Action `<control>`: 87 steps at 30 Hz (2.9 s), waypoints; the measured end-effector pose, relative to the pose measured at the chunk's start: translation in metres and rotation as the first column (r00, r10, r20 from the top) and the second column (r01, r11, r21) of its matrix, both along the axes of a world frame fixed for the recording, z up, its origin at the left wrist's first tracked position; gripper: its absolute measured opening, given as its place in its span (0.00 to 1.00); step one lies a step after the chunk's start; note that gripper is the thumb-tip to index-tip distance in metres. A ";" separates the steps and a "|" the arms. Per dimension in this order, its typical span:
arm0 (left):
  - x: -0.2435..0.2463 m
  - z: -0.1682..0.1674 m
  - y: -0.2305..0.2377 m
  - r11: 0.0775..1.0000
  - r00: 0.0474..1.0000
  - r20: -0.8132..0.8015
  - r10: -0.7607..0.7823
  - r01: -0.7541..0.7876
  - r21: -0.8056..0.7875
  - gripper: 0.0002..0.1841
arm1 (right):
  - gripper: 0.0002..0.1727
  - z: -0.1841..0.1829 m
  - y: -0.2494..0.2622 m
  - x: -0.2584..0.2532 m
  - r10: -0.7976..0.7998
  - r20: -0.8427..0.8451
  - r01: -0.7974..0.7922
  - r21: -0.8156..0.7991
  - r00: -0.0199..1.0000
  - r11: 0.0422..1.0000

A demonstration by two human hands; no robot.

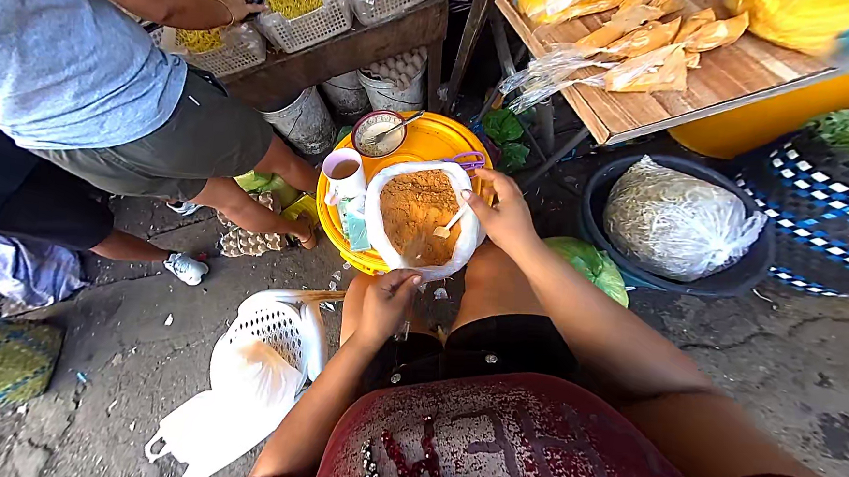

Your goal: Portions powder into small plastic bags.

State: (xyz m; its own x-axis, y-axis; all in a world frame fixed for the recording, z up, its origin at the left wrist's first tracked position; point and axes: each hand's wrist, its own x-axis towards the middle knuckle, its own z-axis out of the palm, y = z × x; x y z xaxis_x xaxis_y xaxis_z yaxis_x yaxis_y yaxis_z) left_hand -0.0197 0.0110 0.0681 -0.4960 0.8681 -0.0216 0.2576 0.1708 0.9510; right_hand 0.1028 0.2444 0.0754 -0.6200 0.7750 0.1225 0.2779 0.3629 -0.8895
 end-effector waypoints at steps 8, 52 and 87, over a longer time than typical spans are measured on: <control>-0.025 -0.015 -0.013 0.983 0.938 -0.294 0.183 -0.175 0.054 0.10 | 0.13 -0.013 -0.032 -0.011 0.174 0.095 -0.173 -0.019 0.980 0.985; -0.049 -0.010 0.012 0.957 0.899 -0.438 0.022 -0.146 -0.252 0.23 | 0.10 0.010 -0.029 -0.033 -0.239 -0.409 -0.127 -0.690 0.881 0.712; -0.043 -0.011 0.009 0.971 0.964 -0.201 0.177 -0.204 -0.124 0.14 | 0.16 -0.021 -0.040 -0.051 0.175 -0.045 -0.180 -0.235 0.984 0.955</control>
State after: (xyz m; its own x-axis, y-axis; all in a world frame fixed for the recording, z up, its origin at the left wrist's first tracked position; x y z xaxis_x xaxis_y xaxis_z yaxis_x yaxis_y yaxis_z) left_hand -0.0632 0.0203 0.0567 -0.6590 0.7516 -0.0288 0.3778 0.3638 0.8515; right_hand 0.0523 0.2040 0.0540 -0.7493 0.6613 -0.0351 0.2061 0.1824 -0.9614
